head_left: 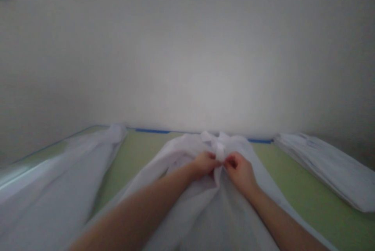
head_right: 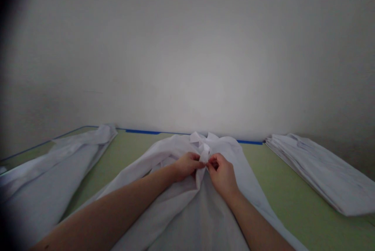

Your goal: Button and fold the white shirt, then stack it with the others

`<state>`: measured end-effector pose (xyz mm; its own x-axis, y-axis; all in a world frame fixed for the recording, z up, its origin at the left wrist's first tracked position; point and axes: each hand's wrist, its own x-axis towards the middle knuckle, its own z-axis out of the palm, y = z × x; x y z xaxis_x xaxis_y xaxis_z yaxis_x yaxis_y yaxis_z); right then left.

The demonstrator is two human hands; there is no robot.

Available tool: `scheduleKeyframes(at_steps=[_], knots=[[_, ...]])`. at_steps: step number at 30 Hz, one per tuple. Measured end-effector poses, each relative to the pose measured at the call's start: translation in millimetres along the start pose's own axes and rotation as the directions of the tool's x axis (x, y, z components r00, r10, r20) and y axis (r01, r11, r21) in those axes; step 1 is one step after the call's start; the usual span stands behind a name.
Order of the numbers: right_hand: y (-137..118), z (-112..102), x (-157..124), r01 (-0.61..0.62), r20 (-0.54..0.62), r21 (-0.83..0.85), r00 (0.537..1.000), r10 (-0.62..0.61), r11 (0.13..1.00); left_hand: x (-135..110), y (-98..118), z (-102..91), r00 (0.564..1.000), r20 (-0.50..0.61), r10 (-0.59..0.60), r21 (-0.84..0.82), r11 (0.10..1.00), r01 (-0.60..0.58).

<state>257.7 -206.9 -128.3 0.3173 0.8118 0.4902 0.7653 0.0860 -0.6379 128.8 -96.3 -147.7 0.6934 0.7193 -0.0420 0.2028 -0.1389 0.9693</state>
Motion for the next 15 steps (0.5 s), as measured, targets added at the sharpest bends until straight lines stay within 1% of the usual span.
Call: scheduleKeyframes(at_steps=[3, 6, 9, 11, 15], knots=[[0.8, 0.3, -0.9, -0.006, -0.01, 0.016, 1.0, 0.006, 1.0, -0.5, 1.2, 0.7, 1.0, 0.011, 0.009, 0.083, 0.997, -0.009], [3.3, 0.0, -1.9, 0.002, 0.008, 0.045, 1.0, -0.003, 0.999, -0.8, 1.6, 1.2, 1.0, 0.005, 0.008, 0.11, 0.994, -0.009], [8.2, -1.8, -2.6, 0.047, 0.05, 0.107, 0.997, -0.053, 0.993, -2.2, 2.4, 0.4, 1.0, 0.017, 0.003, 0.121, 0.993, -0.005], [11.8, -3.5, -2.2, 0.067, 0.086, 0.167, 0.993, -0.083, 0.984, -3.9, 3.6, -0.7, 1.0, 0.017, 0.001, 0.157, 0.988, -0.004], [15.5, -5.7, -0.8, 0.04, 0.138, 0.262, 0.987, -0.078, 0.964, -6.8, 6.2, -2.5, 1.0, 0.023, 0.011, 0.249, 0.968, -0.016]])
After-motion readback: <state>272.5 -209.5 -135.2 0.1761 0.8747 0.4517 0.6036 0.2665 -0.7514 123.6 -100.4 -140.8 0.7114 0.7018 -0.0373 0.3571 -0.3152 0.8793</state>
